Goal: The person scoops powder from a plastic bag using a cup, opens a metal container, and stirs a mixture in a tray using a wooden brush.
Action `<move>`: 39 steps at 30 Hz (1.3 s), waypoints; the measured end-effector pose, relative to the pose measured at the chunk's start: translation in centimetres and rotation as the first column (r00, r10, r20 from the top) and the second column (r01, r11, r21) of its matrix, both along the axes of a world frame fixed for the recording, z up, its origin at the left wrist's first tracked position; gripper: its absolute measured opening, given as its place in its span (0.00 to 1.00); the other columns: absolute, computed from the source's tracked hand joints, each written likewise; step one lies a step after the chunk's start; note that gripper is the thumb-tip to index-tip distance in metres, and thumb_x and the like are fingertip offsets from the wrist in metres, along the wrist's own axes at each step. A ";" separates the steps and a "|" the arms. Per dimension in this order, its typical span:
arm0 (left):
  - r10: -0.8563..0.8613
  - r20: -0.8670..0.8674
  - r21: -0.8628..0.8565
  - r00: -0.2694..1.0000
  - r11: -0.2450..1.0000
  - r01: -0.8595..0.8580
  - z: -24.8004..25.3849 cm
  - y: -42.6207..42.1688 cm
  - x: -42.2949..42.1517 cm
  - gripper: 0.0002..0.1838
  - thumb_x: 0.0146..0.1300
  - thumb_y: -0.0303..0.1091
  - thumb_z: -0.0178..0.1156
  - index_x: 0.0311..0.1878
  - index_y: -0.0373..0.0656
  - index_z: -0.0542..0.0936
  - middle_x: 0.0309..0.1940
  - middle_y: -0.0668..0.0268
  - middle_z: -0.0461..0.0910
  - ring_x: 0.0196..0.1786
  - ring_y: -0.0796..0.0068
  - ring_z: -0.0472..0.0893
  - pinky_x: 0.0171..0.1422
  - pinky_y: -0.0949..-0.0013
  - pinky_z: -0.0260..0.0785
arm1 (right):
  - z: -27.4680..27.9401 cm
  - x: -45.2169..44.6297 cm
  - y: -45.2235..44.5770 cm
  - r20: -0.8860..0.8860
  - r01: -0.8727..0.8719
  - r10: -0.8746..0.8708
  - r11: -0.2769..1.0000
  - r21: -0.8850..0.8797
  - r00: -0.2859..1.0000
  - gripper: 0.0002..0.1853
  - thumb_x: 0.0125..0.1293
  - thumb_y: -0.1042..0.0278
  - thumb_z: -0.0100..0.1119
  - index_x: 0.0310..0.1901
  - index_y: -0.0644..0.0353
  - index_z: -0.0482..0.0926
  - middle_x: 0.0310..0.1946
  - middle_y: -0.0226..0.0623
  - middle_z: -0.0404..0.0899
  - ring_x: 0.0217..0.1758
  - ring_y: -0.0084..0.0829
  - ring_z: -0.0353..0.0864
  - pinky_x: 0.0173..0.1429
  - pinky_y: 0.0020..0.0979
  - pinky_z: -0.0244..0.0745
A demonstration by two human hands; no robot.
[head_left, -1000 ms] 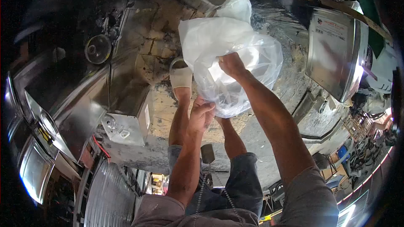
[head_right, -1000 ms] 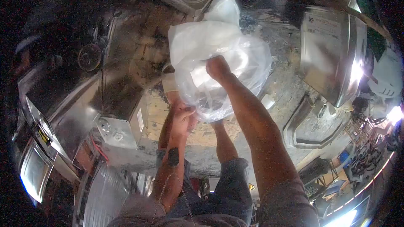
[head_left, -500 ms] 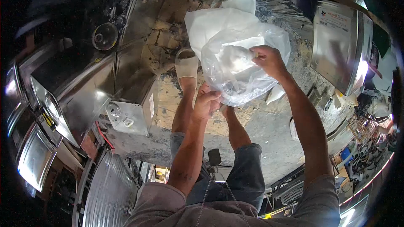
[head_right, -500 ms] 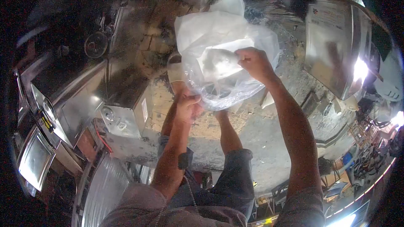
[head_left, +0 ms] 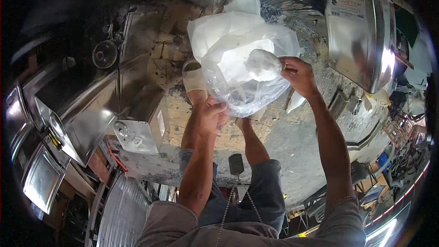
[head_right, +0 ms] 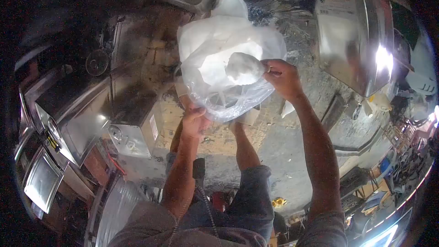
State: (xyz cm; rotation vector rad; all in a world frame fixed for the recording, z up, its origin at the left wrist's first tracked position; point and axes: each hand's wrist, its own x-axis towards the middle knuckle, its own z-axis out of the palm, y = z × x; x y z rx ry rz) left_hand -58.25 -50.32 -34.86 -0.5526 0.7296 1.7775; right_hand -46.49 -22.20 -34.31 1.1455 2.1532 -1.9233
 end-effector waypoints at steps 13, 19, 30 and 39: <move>0.070 0.017 -0.040 0.997 0.997 -0.069 1.7 1.7 -0.5 0.21 0.50 0.23 0.56 0.51 0.37 0.71 0.38 0.62 0.77 0.42 0.67 0.78 0.47 0.66 0.71 | 0.0 1.3 0.1 -0.003 0.065 -0.065 0.997 0.048 0.998 0.20 0.51 0.80 0.63 0.48 0.66 0.75 0.42 0.42 0.79 0.44 0.29 0.81 0.48 0.27 0.78; 0.080 0.033 0.061 0.996 0.995 -0.082 1.5 1.3 -0.5 0.23 0.50 0.22 0.56 0.53 0.35 0.70 0.43 0.58 0.77 0.47 0.64 0.77 0.51 0.65 0.70 | 0.7 1.5 0.2 0.028 0.053 -0.054 0.998 0.035 0.998 0.20 0.52 0.81 0.62 0.49 0.65 0.75 0.41 0.41 0.79 0.44 0.29 0.80 0.48 0.27 0.77; 0.034 0.017 -0.009 0.999 0.999 -0.034 1.2 1.4 -0.7 0.20 0.50 0.22 0.56 0.50 0.32 0.71 0.39 0.59 0.77 0.43 0.65 0.78 0.49 0.66 0.70 | 2.8 1.5 3.5 0.091 0.156 -0.164 0.984 0.086 0.982 0.19 0.54 0.75 0.62 0.50 0.63 0.75 0.34 0.37 0.82 0.37 0.23 0.80 0.43 0.25 0.75; -0.050 -0.067 -0.023 0.996 0.999 0.049 -0.5 0.3 -0.1 0.20 0.52 0.32 0.61 0.49 0.41 0.72 0.33 0.66 0.78 0.27 0.78 0.75 0.24 0.78 0.61 | 3.2 -1.5 9.8 0.063 0.211 -0.242 0.927 0.311 0.968 0.13 0.56 0.66 0.61 0.40 0.64 0.78 0.30 0.32 0.80 0.37 0.23 0.78 0.41 0.26 0.73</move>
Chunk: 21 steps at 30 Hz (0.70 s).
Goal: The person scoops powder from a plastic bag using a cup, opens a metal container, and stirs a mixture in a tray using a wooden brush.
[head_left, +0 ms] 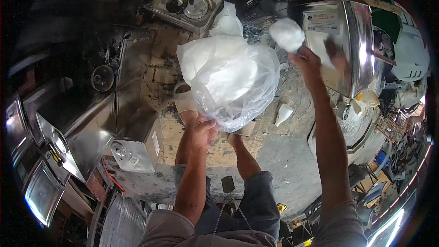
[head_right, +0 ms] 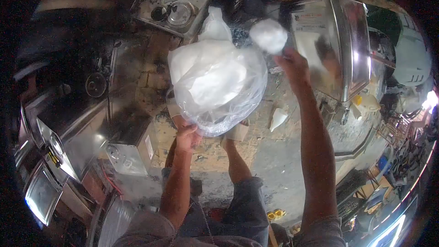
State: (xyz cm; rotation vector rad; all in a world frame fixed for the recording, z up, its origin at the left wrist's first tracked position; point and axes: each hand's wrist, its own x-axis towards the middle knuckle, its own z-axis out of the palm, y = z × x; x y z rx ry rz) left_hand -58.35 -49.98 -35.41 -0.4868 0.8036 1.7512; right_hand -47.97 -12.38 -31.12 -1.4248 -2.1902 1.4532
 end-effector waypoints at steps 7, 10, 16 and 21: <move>0.023 -0.117 -0.023 0.993 0.999 -0.026 1.1 0.4 0.0 0.21 0.51 0.34 0.62 0.49 0.42 0.71 0.26 0.68 0.76 0.13 0.84 0.63 0.12 0.79 0.47 | -3.7 -7.4 8.0 -0.013 -0.034 0.036 0.989 0.142 0.999 0.15 0.54 0.61 0.65 0.35 0.64 0.78 0.28 0.33 0.77 0.31 0.22 0.78 0.35 0.18 0.77; -0.012 -0.016 0.013 1.000 1.000 0.012 0.9 0.4 -0.2 0.24 0.51 0.31 0.61 0.53 0.40 0.70 0.35 0.64 0.78 0.24 0.77 0.74 0.23 0.75 0.65 | 1.0 -12.0 7.1 0.150 0.484 -0.462 0.855 -0.185 0.874 0.20 0.51 0.57 0.67 0.36 0.68 0.77 0.28 0.37 0.76 0.32 0.24 0.80 0.31 0.17 0.78; 0.075 0.104 0.146 0.992 0.985 -0.089 0.9 0.3 -0.1 0.30 0.50 0.26 0.60 0.59 0.36 0.65 0.55 0.57 0.71 0.60 0.57 0.69 0.66 0.56 0.58 | 2.7 -12.7 6.8 0.030 0.433 -0.435 0.884 -0.177 0.900 0.24 0.48 0.55 0.69 0.34 0.71 0.76 0.25 0.38 0.76 0.24 0.25 0.79 0.23 0.16 0.75; 0.046 0.076 0.065 0.996 0.997 -0.051 0.5 -0.3 0.2 0.27 0.50 0.26 0.58 0.56 0.32 0.68 0.49 0.55 0.75 0.52 0.61 0.76 0.56 0.61 0.68 | 1.7 -12.0 7.9 0.017 0.382 -0.385 0.910 -0.159 0.923 0.23 0.49 0.55 0.69 0.31 0.70 0.74 0.20 0.36 0.74 0.22 0.24 0.78 0.21 0.16 0.74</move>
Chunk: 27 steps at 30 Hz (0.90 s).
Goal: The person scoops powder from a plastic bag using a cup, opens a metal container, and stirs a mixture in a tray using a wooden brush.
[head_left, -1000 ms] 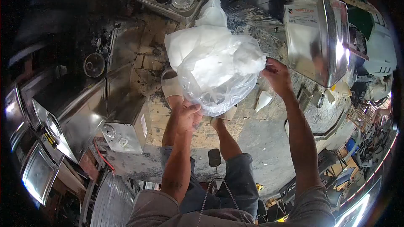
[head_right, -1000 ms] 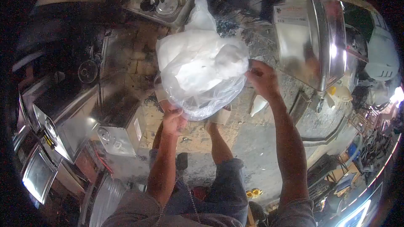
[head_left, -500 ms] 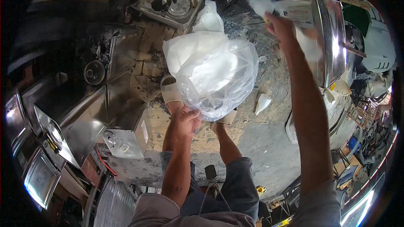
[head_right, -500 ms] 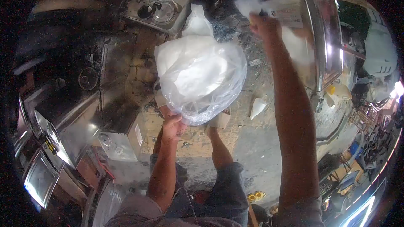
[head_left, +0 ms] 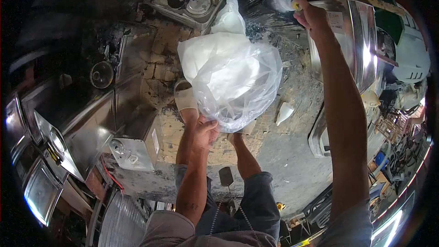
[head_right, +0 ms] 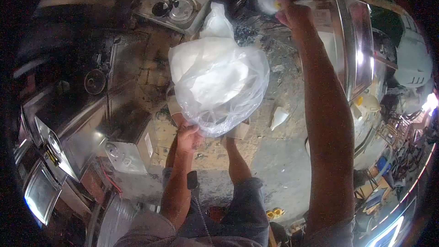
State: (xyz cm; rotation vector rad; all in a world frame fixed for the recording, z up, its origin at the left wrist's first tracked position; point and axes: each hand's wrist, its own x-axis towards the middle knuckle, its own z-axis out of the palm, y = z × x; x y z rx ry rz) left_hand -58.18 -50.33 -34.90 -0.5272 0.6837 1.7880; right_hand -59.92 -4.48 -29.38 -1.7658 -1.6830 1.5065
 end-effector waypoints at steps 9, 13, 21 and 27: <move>0.046 0.014 -0.032 0.999 0.998 -0.045 0.5 0.7 0.7 0.28 0.50 0.26 0.58 0.57 0.33 0.67 0.50 0.55 0.74 0.54 0.60 0.74 0.58 0.60 0.67 | -0.7 -0.1 -1.2 0.103 -0.025 0.027 0.999 -0.019 0.994 0.23 0.50 0.55 0.69 0.31 0.71 0.75 0.22 0.39 0.77 0.25 0.25 0.81 0.25 0.17 0.78; 0.036 0.011 0.020 0.999 0.999 -0.036 0.3 0.5 0.9 0.29 0.50 0.26 0.59 0.58 0.32 0.65 0.53 0.54 0.72 0.57 0.57 0.72 0.62 0.58 0.64 | -0.6 0.5 -1.6 0.090 -0.007 0.011 0.999 -0.047 0.996 0.24 0.51 0.54 0.67 0.35 0.71 0.76 0.26 0.39 0.78 0.28 0.27 0.82 0.29 0.20 0.79; -0.024 -0.050 -0.153 0.998 0.988 0.016 1.0 0.9 0.6 0.28 0.49 0.33 0.63 0.52 0.30 0.69 0.32 0.60 0.77 0.22 0.77 0.73 0.19 0.77 0.61 | 2.0 5.8 -6.9 0.000 -0.207 0.208 0.974 -0.088 0.978 0.20 0.57 0.54 0.61 0.42 0.64 0.77 0.32 0.35 0.78 0.33 0.25 0.79 0.43 0.23 0.76; -0.032 -0.015 -0.155 0.999 0.987 0.029 1.8 1.1 -0.6 0.32 0.47 0.31 0.63 0.56 0.29 0.65 0.36 0.58 0.77 0.23 0.75 0.76 0.19 0.78 0.64 | 0.1 11.3 -15.6 0.094 -0.602 0.617 0.785 -0.148 0.781 0.16 0.57 0.64 0.63 0.41 0.67 0.76 0.32 0.33 0.78 0.30 0.22 0.76 0.38 0.25 0.72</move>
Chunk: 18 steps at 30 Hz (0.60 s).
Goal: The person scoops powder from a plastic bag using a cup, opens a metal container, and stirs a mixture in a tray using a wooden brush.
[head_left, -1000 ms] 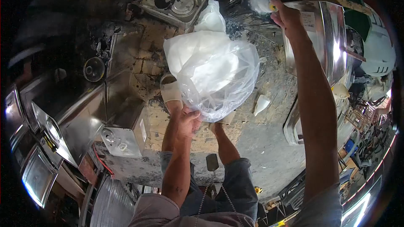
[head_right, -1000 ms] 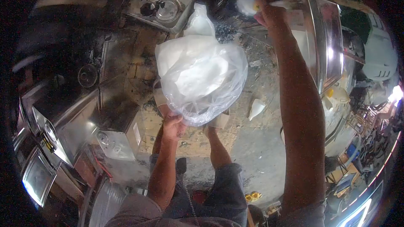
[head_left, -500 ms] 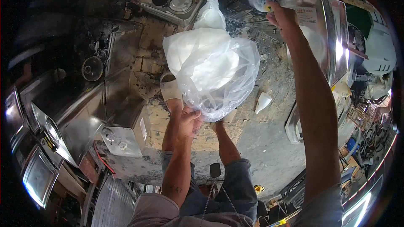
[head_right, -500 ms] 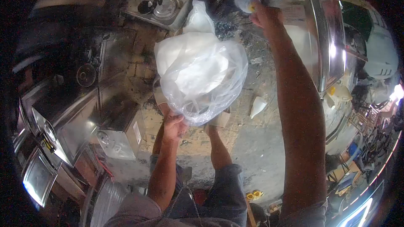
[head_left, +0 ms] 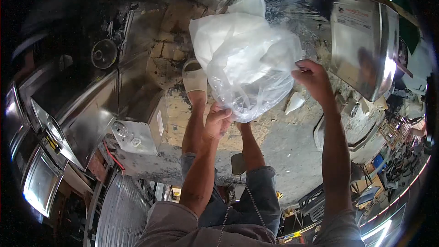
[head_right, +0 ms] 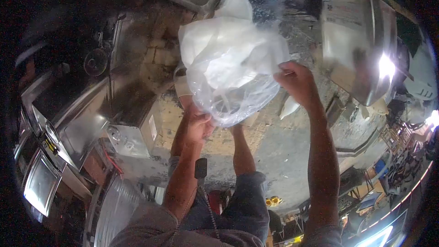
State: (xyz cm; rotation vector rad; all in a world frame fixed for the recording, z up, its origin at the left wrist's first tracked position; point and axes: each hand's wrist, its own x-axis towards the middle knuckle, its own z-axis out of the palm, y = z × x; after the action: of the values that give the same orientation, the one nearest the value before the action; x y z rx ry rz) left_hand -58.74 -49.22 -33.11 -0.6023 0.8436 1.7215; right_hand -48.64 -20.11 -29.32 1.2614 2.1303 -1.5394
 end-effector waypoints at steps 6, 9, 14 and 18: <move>0.059 0.066 0.240 0.996 0.968 -0.073 -2.1 -1.1 0.8 0.21 0.53 0.25 0.60 0.53 0.35 0.73 0.48 0.58 0.77 0.52 0.65 0.76 0.60 0.62 0.65 | -8.3 -5.4 -3.2 0.302 -0.611 0.549 0.559 0.561 0.779 0.09 0.54 0.74 0.58 0.38 0.62 0.76 0.35 0.41 0.76 0.38 0.36 0.78 0.40 0.33 0.77; 0.035 0.125 0.225 0.992 0.972 -0.062 -3.1 -1.8 1.5 0.19 0.53 0.26 0.62 0.50 0.37 0.75 0.45 0.59 0.78 0.47 0.70 0.78 0.52 0.69 0.68 | -11.9 -7.5 -4.7 0.467 -0.705 0.537 0.438 0.558 0.702 0.07 0.55 0.74 0.54 0.37 0.59 0.76 0.37 0.42 0.74 0.40 0.38 0.78 0.41 0.33 0.78; 0.011 0.179 0.177 0.984 0.983 -0.043 -4.5 -2.9 1.9 0.19 0.51 0.25 0.63 0.48 0.39 0.76 0.41 0.63 0.79 0.40 0.76 0.78 0.42 0.76 0.68 | -18.3 -7.2 -7.4 0.414 -0.699 0.574 0.476 0.535 0.707 0.05 0.55 0.75 0.52 0.33 0.58 0.78 0.33 0.44 0.76 0.40 0.38 0.77 0.45 0.34 0.76; 0.038 0.191 0.193 0.981 0.978 -0.076 -3.6 -2.2 1.3 0.20 0.51 0.25 0.64 0.49 0.39 0.76 0.41 0.64 0.79 0.44 0.74 0.77 0.49 0.72 0.67 | -19.7 -7.4 -10.4 0.049 -0.563 0.639 0.635 0.530 0.768 0.06 0.49 0.74 0.51 0.26 0.62 0.79 0.25 0.51 0.77 0.34 0.49 0.77 0.43 0.44 0.72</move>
State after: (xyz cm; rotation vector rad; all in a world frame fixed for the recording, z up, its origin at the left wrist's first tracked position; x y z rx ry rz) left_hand -57.40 -51.38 -36.68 -0.6449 0.5186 1.7453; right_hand -56.04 -30.55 -49.03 0.4057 2.7809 -0.7995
